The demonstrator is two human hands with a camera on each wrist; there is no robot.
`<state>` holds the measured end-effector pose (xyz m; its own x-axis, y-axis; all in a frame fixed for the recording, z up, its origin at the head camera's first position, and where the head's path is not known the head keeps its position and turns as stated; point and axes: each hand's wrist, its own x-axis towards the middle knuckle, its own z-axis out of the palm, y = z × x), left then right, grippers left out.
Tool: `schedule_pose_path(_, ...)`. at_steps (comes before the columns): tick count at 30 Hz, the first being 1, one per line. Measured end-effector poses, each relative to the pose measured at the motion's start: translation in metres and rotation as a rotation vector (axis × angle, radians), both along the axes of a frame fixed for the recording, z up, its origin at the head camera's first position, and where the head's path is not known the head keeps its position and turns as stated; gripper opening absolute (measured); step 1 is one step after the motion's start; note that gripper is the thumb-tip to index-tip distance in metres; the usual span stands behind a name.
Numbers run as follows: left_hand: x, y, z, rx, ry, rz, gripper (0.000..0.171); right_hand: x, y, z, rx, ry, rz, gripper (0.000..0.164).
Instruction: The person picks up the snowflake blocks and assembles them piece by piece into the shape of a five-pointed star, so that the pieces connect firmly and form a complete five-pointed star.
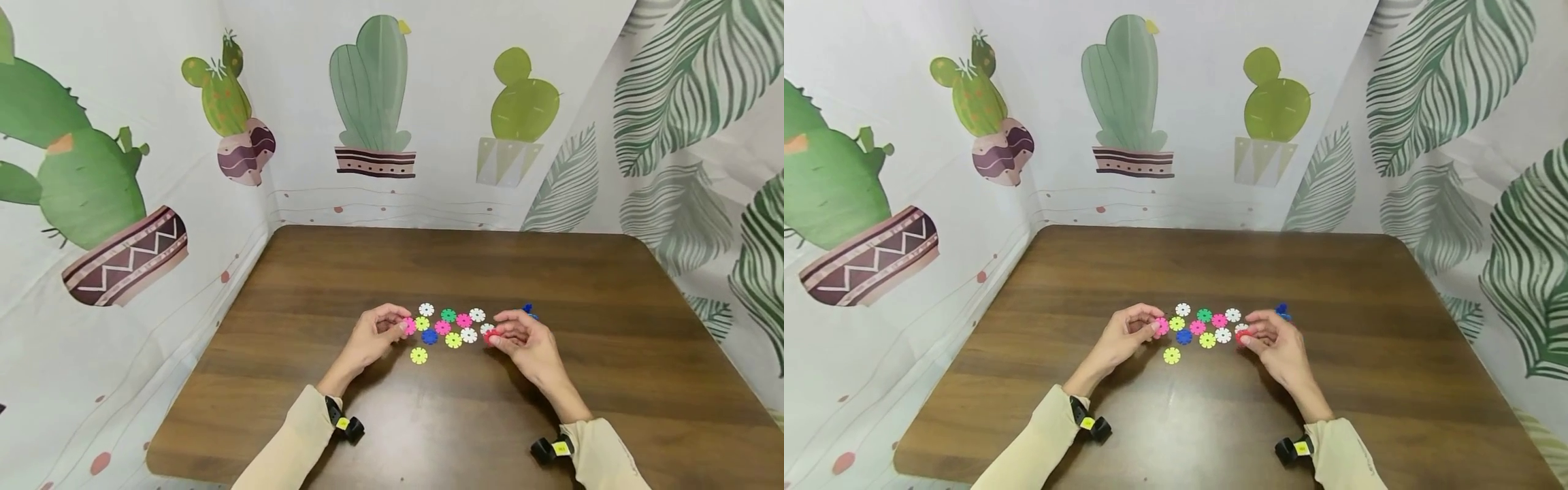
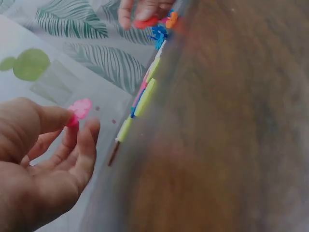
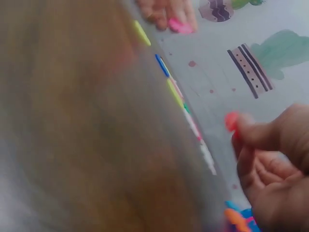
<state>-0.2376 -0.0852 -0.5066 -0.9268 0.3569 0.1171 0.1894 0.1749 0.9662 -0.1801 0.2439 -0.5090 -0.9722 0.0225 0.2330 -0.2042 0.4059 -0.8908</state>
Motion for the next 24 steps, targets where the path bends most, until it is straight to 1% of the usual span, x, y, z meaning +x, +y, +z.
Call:
schedule_pose_path(2, 0.001, 0.003, 0.008, 0.053, -0.029, -0.018, 0.024, 0.0, 0.0, 0.008, -0.036, 0.031, -0.011, 0.029)
schedule_pose_path(4, 0.002, 0.007, 0.02, 0.09, -0.047, -0.027, 0.026, -0.001, 0.0, 0.02, -0.049, 0.061, -0.018, 0.025)
schedule_pose_path(7, 0.001, 0.01, 0.045, 0.127, -0.044, -0.037, 0.027, -0.003, -0.002, 0.042, -0.076, 0.095, -0.029, 0.022)
schedule_pose_path(11, -0.002, 0.015, 0.08, 0.167, -0.017, -0.049, 0.026, -0.007, -0.009, 0.075, -0.156, 0.136, -0.03, 0.026)
schedule_pose_path(14, -0.001, 0.02, 0.098, 0.217, -0.018, -0.072, 0.026, -0.01, -0.018, 0.095, -0.202, 0.174, -0.014, 0.027)
schedule_pose_path(16, -0.001, 0.026, 0.105, 0.246, -0.04, -0.096, 0.026, -0.012, -0.023, 0.103, -0.218, 0.201, 0.004, 0.026)
schedule_pose_path(18, 0.0, 0.031, 0.109, 0.272, -0.079, -0.134, 0.026, -0.014, -0.029, 0.109, -0.24, 0.223, 0.029, 0.025)
schedule_pose_path(21, 0.002, 0.039, 0.113, 0.296, -0.132, -0.18, 0.026, -0.016, -0.038, 0.113, -0.267, 0.246, 0.079, 0.025)
schedule_pose_path(24, 0.003, 0.045, 0.117, 0.317, -0.145, -0.207, 0.026, -0.019, -0.045, 0.115, -0.285, 0.264, 0.127, 0.025)
